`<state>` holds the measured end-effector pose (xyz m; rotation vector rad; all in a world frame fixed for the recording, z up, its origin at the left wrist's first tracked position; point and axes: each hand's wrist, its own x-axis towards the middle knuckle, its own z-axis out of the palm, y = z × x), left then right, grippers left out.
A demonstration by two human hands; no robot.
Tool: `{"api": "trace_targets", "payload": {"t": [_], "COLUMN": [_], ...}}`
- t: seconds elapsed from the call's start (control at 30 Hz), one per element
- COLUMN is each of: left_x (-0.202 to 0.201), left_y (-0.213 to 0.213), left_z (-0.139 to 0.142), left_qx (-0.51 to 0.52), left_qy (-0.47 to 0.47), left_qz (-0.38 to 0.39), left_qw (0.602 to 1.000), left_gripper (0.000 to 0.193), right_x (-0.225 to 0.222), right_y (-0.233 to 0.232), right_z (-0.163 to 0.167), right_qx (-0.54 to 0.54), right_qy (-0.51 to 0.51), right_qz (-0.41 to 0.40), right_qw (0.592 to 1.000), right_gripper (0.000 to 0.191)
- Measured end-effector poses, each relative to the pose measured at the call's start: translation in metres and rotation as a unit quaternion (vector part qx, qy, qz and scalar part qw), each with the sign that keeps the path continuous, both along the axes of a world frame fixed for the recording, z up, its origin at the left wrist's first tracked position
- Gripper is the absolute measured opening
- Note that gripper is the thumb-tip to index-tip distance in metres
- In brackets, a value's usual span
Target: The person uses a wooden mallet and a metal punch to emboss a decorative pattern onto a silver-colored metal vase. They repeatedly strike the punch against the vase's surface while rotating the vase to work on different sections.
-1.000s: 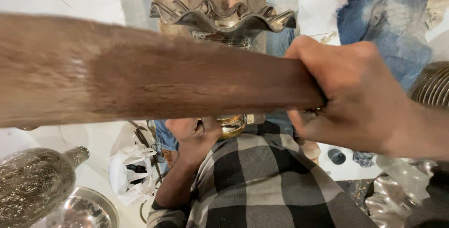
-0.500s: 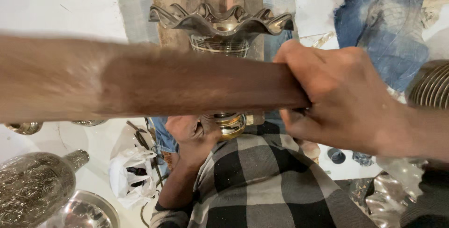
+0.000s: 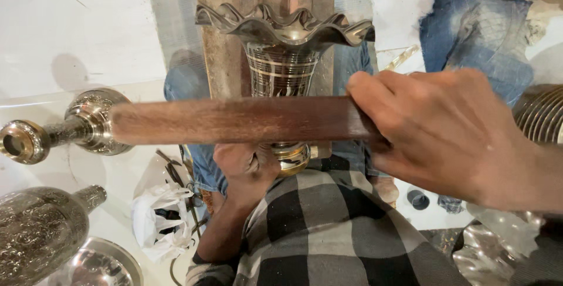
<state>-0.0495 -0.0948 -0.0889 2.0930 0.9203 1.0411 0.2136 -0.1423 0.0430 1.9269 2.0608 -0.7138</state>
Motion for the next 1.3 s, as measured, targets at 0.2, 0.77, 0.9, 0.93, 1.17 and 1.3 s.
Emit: {"api": "trace_targets", "payload": {"t": [0.2,0.77,0.9,0.93,1.17,1.3], "left_x": [-0.013,0.019,0.017,0.017,0.019,0.019], "left_y": [-0.003,0.006,0.002,0.001,-0.006,-0.006], "left_z": [-0.008,0.02,0.018,0.019,0.024,0.015], "left_qx": [-0.057,0.03,0.007,-0.012,0.0,-0.003], "left_qy": [0.025,0.038,0.037,0.05,0.066,0.059], "left_qz": [-0.038,-0.077,-0.068,-0.063,-0.025,-0.003], "left_qw": [0.997,0.996,0.997,0.997,0.998,0.998], "left_gripper": [0.03,0.046,0.045,0.047,0.036,0.033], "right_x": [-0.002,0.017,0.02,0.021,0.031,0.027], "right_y": [0.008,-0.027,-0.03,-0.028,-0.02,-0.018], "right_z": [0.01,-0.037,-0.03,-0.027,0.001,-0.001], "right_qx": [-0.085,0.159,0.262,0.271,0.155,0.165], "right_qy": [-0.07,0.375,0.346,0.354,0.103,0.069], "right_qz": [0.019,-0.147,-0.117,-0.118,-0.023,-0.023], "right_qw": [0.994,0.901,0.893,0.887,0.982,0.984], "right_gripper": [0.039,0.042,0.04,0.038,0.038,0.039]}}
